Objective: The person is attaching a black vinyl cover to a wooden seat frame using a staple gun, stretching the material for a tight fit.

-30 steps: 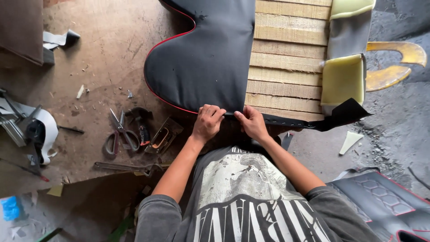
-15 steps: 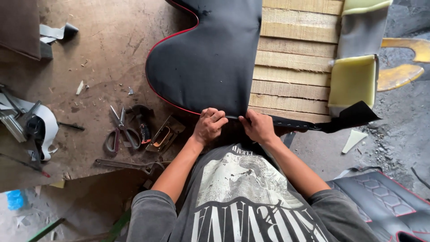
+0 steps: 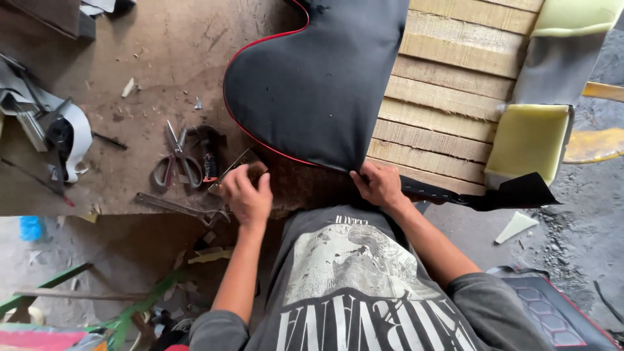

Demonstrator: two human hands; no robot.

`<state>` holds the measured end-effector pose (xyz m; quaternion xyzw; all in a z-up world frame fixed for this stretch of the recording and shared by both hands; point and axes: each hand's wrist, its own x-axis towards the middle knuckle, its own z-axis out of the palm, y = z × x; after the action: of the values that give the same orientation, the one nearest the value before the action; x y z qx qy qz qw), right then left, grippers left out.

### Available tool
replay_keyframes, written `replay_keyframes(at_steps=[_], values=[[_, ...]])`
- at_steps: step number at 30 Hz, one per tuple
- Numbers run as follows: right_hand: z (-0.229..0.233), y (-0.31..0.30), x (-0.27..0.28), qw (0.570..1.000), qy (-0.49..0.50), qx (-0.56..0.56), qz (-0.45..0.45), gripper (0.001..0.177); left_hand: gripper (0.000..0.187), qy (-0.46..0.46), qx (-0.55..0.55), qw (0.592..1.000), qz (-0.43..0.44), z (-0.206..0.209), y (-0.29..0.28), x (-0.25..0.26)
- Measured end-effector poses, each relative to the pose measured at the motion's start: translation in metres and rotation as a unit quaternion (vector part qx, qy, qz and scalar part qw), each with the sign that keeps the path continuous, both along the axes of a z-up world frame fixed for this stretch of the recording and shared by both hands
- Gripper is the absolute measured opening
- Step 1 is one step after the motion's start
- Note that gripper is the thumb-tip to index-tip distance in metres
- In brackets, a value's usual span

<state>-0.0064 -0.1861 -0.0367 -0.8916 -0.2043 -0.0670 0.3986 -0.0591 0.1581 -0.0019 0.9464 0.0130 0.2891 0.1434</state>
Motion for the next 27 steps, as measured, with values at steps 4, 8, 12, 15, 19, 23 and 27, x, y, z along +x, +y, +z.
replay_keyframes(at_steps=[4,8,12,15,19,23,27], values=[[0.003,-0.003,-0.003,1.000,-0.009,0.007,0.011,0.029,0.087,0.392,0.013,0.902,0.180,-0.006,0.035,-0.023],[0.006,-0.004,0.002,1.000,-0.009,0.013,0.015,0.030,0.056,0.501,0.079,0.850,0.142,-0.016,0.052,-0.002],[0.005,-0.005,0.002,1.000,-0.002,0.028,0.012,0.030,0.068,0.583,-0.051,0.782,0.214,-0.017,0.022,0.008],[0.011,-0.006,0.004,0.999,0.019,0.040,0.018,0.028,0.039,0.564,-0.223,0.739,0.293,-0.034,-0.002,-0.015],[0.021,-0.006,0.004,1.000,0.014,0.010,0.015,0.030,0.032,0.511,-0.541,0.660,0.099,0.032,-0.078,-0.034],[0.026,-0.004,0.008,1.000,-0.015,0.003,0.019,0.030,0.043,0.587,-0.306,0.745,0.077,0.082,-0.126,-0.015],[0.025,-0.005,0.011,1.000,-0.019,-0.002,0.020,0.030,0.061,0.615,-0.231,0.742,0.133,0.055,-0.134,-0.001]])
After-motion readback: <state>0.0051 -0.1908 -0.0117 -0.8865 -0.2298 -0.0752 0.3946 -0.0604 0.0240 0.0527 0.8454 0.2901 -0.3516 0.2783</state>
